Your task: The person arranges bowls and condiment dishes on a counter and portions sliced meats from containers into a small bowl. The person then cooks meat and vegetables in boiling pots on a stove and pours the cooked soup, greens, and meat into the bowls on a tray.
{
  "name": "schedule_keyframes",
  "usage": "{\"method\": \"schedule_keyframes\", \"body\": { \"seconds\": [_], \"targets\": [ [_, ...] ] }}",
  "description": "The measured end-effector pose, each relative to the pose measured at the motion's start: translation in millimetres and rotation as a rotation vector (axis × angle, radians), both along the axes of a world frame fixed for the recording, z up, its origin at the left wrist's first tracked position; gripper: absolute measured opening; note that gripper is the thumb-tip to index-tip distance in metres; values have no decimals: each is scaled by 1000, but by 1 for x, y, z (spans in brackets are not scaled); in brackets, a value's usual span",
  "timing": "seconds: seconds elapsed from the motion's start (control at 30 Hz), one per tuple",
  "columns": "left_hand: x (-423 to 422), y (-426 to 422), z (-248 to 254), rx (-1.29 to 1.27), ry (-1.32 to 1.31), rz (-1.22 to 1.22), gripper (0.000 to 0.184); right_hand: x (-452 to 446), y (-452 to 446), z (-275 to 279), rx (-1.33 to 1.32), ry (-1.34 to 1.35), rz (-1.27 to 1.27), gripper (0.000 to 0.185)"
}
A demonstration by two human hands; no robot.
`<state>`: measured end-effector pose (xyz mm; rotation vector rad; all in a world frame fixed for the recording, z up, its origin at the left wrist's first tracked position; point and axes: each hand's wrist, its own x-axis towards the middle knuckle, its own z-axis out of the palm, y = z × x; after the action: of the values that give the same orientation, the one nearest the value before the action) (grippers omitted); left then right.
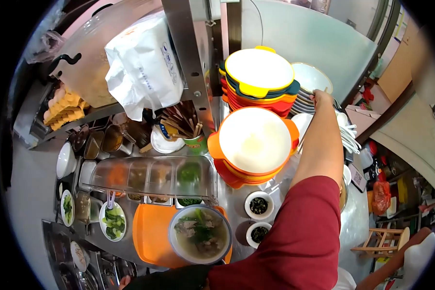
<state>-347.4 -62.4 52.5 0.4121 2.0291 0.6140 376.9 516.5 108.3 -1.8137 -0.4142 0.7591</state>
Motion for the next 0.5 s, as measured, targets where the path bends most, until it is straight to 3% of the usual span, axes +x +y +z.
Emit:
{"method": "schedule_keyframes", "body": {
  "seconds": [0.07,0.13,0.2,0.23,0.3,0.4,0.47,0.5],
  "targets": [
    [1,-15,4,-34,29,-28,32,3,10,-3,183,134,-263,15],
    [5,-25,2,-61,46,-66,31,5,2,16,141,45,-204,23],
    [6,-30,-2,-59,53,-115,30,-14,-25,58,-125,-449,11,26],
    [6,-31,-6,-51,57,-146,30,-26,-36,72,-127,-457,8,26],
    [4,-32,-18,-23,66,-215,30,-44,-60,95,-164,-1231,-159,27],
    [-11,-33,-43,113,106,-360,29,-40,-94,135,-189,-1400,-71,24],
    [-28,-34,-69,276,151,-461,28,-50,-121,163,-159,-1364,-170,26],
    [-39,-35,-84,402,156,-443,27,-38,-125,166,-23,-1394,-196,26]
  ]
}}
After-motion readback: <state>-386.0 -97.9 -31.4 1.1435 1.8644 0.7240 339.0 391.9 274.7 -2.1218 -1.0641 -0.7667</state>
